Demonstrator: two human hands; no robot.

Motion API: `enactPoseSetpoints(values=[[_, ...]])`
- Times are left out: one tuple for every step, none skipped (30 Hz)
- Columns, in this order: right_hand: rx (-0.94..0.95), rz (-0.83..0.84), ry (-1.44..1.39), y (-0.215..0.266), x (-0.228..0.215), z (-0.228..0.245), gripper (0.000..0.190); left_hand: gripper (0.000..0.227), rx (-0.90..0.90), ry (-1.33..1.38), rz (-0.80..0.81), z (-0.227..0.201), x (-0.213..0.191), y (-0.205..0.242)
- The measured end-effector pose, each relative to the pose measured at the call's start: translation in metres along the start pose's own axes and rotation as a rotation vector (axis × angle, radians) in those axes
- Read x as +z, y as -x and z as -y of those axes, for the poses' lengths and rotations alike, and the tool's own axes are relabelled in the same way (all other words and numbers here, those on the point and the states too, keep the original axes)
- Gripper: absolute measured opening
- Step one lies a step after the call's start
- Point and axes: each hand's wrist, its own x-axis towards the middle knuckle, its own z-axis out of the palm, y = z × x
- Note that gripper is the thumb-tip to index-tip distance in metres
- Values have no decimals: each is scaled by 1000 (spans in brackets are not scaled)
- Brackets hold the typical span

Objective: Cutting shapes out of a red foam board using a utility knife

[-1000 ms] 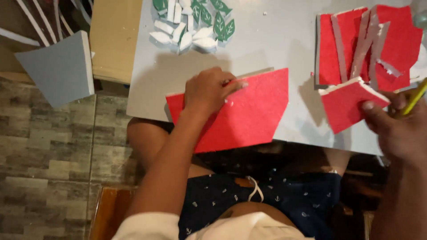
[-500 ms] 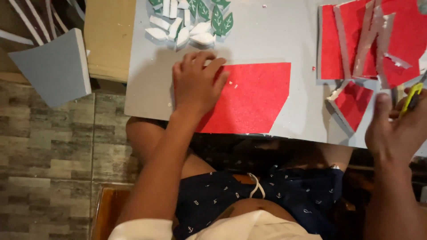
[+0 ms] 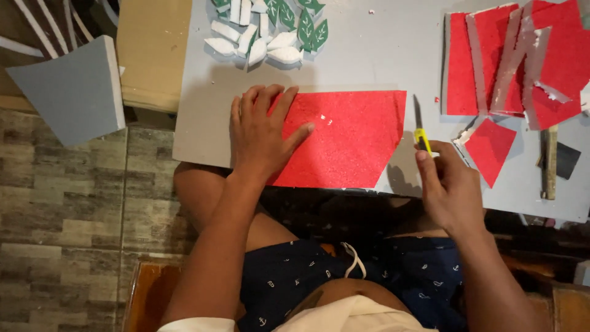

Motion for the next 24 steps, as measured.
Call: enactPoseSetpoints(values=[[2,0,2,-1,0,3,32,63,0,2,1,-1,0,1],[2,24,23,-2,0,7,34,62,2,25,-9,-1,-1,1],[2,48,45,-4,-1,10,36,61,4,47,-19,-1,-2,1],[5,49,46,-5,-1,10,36,61,5,49,-15,-2,-4,1],[-22,28,34,-7,-2,10,37,61,-9,65,-5,-3,-6,1],[-49,2,24,-9,-4,9,38,60,-20,84,3,-5,-7,0],[-45,-1,27,-11,-7,6,38,60,-15,88,4,-6,-7,0],[-33,-21,-10,-11,-9,4,36,61,-56,105,27,-7,-8,0],[-22,-41,-47,-12,-11,2,35,62,-97,121,49,-7,-9,1],[-18,-40,-47,-11,-10,-2,35,62,-96,122,53,-10,-8,2],[14,-46,-88,-10,-10,-6,33,63,-138,126,34,-13,-8,4],[39,-54,-129,-11,-10,-10,31,63,-181,128,7,-15,-8,3],[36,-57,-130,-10,-8,-13,31,63,-180,128,3,-15,-4,3],[63,-41,-157,-8,-5,-16,30,63,-190,114,-43,-16,0,5],[89,-24,-184,-6,-3,-19,29,63,-199,99,-89,-17,4,6],[91,-22,-185,-3,-1,-19,29,63,-200,98,-86,-18,3,6],[87,-7,-147,0,0,-20,33,62,-207,87,-89,-20,3,6],[82,5,-109,2,1,-20,38,62,-212,78,-95,-22,3,5],[82,5,-110,2,2,-17,38,62,-211,77,-95,-23,3,5],[114,8,-67,4,2,-15,39,61,-211,83,-103,-24,2,5],[146,12,-24,6,3,-12,40,60,-211,88,-111,-25,2,5],[144,11,-26,7,3,-9,40,60,-210,87,-113,-26,2,5],[142,28,-28,8,3,-6,40,59,-218,89,-113,-27,2,5],[142,45,-28,9,2,-3,41,59,-225,92,-113,-28,3,5]])
